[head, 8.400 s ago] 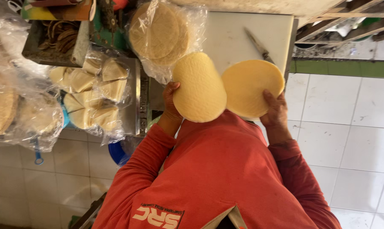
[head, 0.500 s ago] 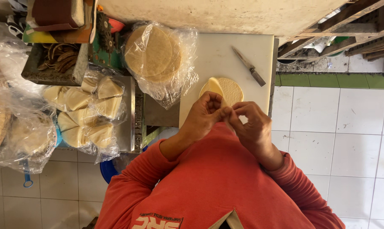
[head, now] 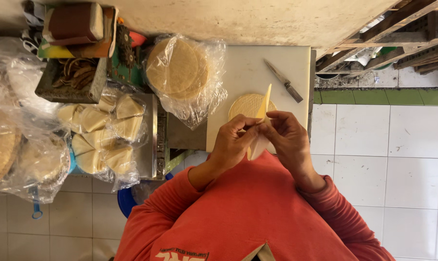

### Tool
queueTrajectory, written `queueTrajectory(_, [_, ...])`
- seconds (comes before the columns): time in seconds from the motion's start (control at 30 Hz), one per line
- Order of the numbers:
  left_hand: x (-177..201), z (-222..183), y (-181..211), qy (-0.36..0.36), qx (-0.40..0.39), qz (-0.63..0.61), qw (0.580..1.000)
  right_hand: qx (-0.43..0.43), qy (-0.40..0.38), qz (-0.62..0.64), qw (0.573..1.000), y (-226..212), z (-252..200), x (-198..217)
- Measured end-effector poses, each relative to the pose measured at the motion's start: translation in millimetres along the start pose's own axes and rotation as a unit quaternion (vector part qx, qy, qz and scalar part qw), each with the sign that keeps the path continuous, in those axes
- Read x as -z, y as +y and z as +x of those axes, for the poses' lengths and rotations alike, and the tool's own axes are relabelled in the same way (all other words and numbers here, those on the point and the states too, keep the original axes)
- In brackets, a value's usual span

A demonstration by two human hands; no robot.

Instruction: The person picks up thin dough discs from a stack on a counter, folds each one individually by hand, and places it into a new pile on the workspace.

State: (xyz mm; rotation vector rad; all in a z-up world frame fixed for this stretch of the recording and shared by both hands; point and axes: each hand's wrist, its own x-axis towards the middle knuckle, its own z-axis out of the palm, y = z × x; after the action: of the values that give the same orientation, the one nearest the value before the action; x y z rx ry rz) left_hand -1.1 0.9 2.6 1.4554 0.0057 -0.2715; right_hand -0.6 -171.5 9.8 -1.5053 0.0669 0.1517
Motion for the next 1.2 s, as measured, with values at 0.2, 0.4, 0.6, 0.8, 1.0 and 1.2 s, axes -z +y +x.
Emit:
queueTrajectory(0.2, [10.3, -1.3, 4.5, -0.014, -0.053, -0.048, 0.997, -0.031, 0.029, 0.000, 0.999, 3.7, 2.6, 8.9])
queueTrajectory(0.4, [15.5, 3.3, -20.9, 0.024, 0.022, -0.148, 0.988, -0.069, -0.050, 0.067, 0.994, 27.0, 13.2, 22.6])
queueTrajectory(0.6, [66.6, -11.4, -41.0, 0.161, 0.035, -0.164, 0.973, -0.166, 0.033, -0.123, 0.978, 127.9, 59.0, 70.9])
queueTrajectory(0.8, [115.6, -65.6, -45.7, 0.288, 0.040, -0.160, 0.943, -0.187, 0.116, -0.433, 0.874, 265.9, 63.2, 85.9])
queueTrajectory(1.0, [152.0, -109.8, -57.2, 0.392, 0.024, -0.184, 0.901, -0.264, 0.164, -0.393, 0.866, 307.4, 78.8, 72.0])
queueTrajectory(1.2, [171.1, -135.0, -69.0, 0.429, 0.032, -0.234, 0.872, -0.208, 0.171, -0.288, 0.919, 285.9, 104.0, 42.9])
